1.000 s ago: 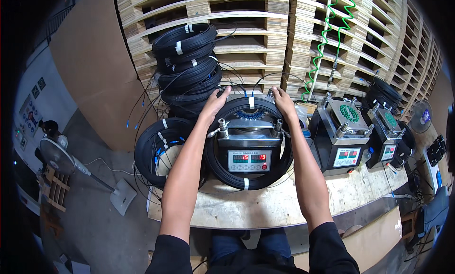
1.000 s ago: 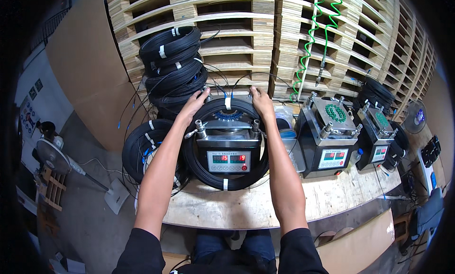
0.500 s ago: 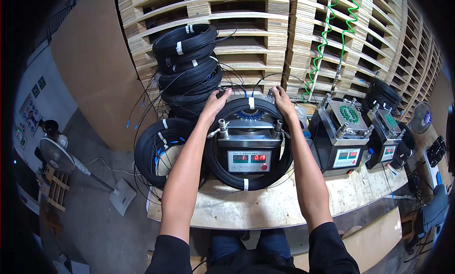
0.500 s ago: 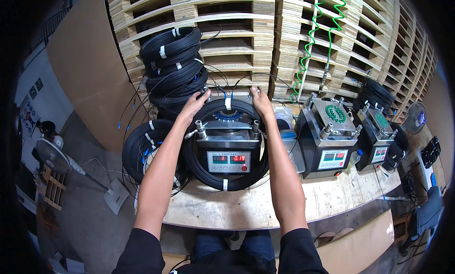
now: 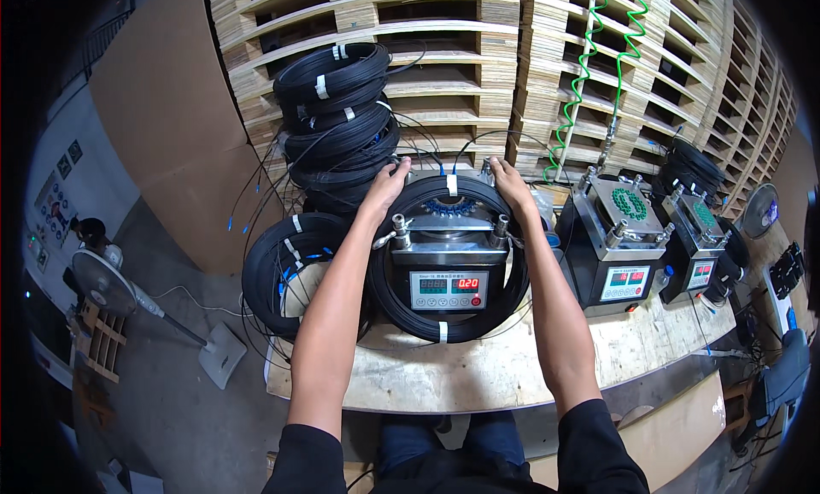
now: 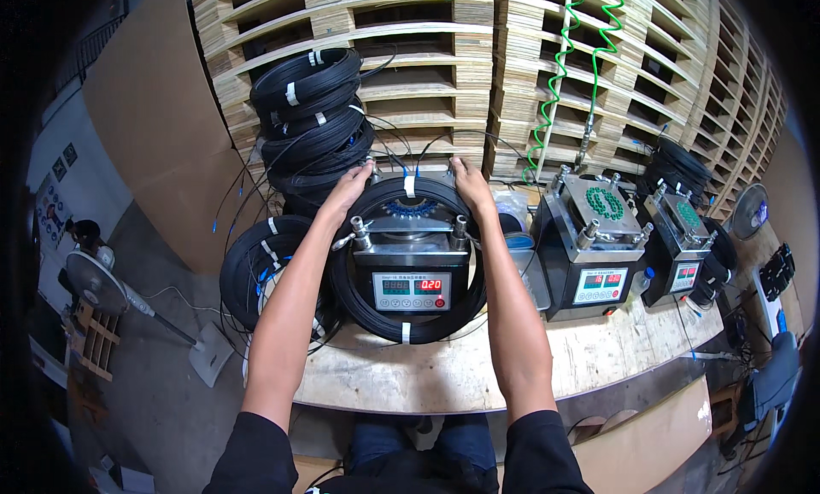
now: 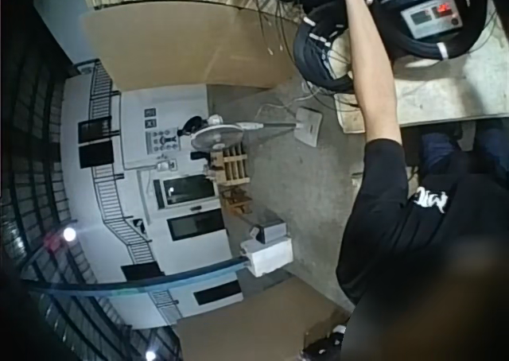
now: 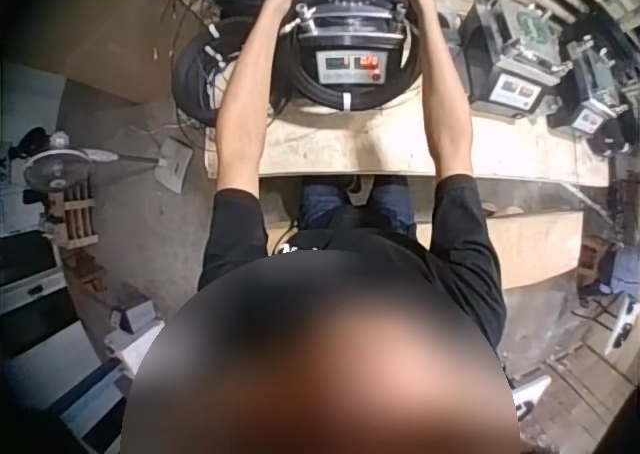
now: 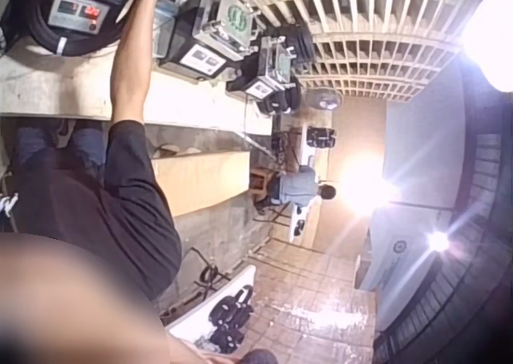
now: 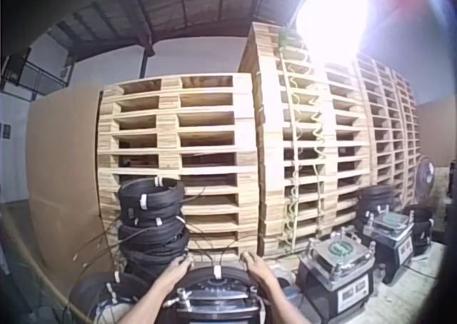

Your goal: The recorder is using industrial machinery to process or test coils of fiber optic cable, involving loading the coil into a machine and adjusting the fiber ends.

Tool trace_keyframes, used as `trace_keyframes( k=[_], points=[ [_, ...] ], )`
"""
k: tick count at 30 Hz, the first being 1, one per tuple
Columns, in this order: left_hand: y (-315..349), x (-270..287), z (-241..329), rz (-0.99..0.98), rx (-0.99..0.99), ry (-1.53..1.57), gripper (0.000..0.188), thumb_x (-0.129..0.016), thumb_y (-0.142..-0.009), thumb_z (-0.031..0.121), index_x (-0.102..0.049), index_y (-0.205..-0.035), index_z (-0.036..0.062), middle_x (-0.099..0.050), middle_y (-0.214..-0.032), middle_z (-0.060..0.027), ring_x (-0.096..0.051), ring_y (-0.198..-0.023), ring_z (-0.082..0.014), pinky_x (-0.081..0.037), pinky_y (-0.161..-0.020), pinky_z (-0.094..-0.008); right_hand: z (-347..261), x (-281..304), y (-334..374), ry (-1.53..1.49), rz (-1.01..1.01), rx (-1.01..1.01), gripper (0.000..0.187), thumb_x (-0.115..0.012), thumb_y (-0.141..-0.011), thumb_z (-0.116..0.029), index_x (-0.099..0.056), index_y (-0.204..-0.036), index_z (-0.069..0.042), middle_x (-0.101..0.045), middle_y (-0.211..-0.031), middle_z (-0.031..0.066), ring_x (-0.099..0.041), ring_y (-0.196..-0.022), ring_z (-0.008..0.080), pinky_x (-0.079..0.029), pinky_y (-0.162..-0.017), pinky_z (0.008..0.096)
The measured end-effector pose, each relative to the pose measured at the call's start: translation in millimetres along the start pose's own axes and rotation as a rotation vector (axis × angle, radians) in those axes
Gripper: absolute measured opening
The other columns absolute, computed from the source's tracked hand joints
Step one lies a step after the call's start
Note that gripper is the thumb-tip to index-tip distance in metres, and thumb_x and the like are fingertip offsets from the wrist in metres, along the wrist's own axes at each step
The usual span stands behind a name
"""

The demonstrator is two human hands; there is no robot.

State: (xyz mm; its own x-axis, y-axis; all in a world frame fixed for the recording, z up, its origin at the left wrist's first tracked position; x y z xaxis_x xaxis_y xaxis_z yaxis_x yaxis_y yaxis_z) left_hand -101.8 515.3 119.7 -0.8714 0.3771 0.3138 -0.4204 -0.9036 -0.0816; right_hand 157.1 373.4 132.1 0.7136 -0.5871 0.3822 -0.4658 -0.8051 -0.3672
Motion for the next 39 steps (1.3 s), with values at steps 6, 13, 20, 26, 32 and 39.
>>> trace_keyframes(
  k=[6,13,20,26,32,39],
  points=[
    [-10,-2,-8,0.06,-0.016,-0.001,0.095,-0.054,-0.091,0.068,-0.042,-0.145,-0.008,-0.045,-0.146,-0.0315,-0.043,-0.14,-0.0363,-0.033,-0.114,-0.0383,6,5,-2,-0.089,0.061,0.006,0.068,-0.049,-0.102,-0.049,-0.048,-0.14,0.007,-0.06,-0.129,0.0322,-0.058,-0.125,0.0388,-0.042,-0.106,0.0383],
    [-13,4,-11,0.042,-0.051,0.08,0.08,-0.052,-0.096,0.062,-0.05,-0.141,-0.0042,-0.059,-0.132,-0.0193,-0.055,-0.121,-0.0244,-0.04,-0.104,-0.0337,9,2,-6,-0.045,0.123,-0.018,0.065,-0.051,-0.103,-0.043,-0.043,-0.142,0.009,-0.055,-0.138,0.0259,-0.052,-0.13,0.0316,-0.038,-0.11,0.0346],
    [13,-9,14,-0.015,-0.063,0.096,0.071,-0.049,-0.1,0.059,-0.06,-0.131,-0.0036,-0.065,-0.126,-0.0188,-0.056,-0.12,-0.0237,-0.039,-0.105,-0.0333,18,8,-6,0.004,0.109,0.023,0.064,-0.052,-0.103,-0.042,-0.044,-0.141,0.009,-0.057,-0.135,0.0265,-0.054,-0.128,0.0314,-0.04,-0.108,0.0351],
    [-4,-4,-1,0.002,-0.082,0.05,0.077,-0.052,-0.097,0.062,-0.055,-0.136,-0.0049,-0.06,-0.135,-0.0235,-0.053,-0.129,-0.0299,-0.037,-0.109,-0.0347,9,7,-4,-0.02,0.121,0.049,0.064,-0.053,-0.103,-0.042,-0.045,-0.141,0.009,-0.057,-0.135,0.0265,-0.056,-0.126,0.0308,-0.041,-0.107,0.0351],
    [-10,-5,-7,-0.032,-0.129,0.081,0.086,-0.055,-0.094,0.062,-0.046,-0.143,-0.008,-0.051,-0.143,-0.0285,-0.047,-0.137,-0.0337,-0.034,-0.113,-0.0357,7,8,-3,-0.023,0.132,0.019,0.064,-0.054,-0.102,-0.042,-0.046,-0.14,0.008,-0.059,-0.133,0.026,-0.057,-0.125,0.0306,-0.042,-0.106,0.0351],
    [5,-7,6,-0.019,-0.13,0.074,0.075,-0.052,-0.098,0.059,-0.055,-0.136,-0.0056,-0.06,-0.134,-0.0232,-0.054,-0.128,-0.0284,-0.037,-0.108,-0.0336,10,8,-2,0.059,0.156,-0.005,0.063,-0.055,-0.102,-0.042,-0.048,-0.139,0.008,-0.062,-0.128,0.0261,-0.06,-0.12,0.0306,-0.044,-0.103,0.035]
  ],
)
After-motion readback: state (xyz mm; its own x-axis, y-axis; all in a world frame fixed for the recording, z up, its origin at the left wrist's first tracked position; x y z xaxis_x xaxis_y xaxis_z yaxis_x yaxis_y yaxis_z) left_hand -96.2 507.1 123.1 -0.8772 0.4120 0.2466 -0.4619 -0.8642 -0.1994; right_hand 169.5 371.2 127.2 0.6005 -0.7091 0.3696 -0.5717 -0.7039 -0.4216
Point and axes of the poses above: each hand's wrist, its own y-axis away from the middle knuckle, its own x-axis out of the back of the hand, z = x × y, the point moved 5 cm from there along -y, towards the middle knuckle
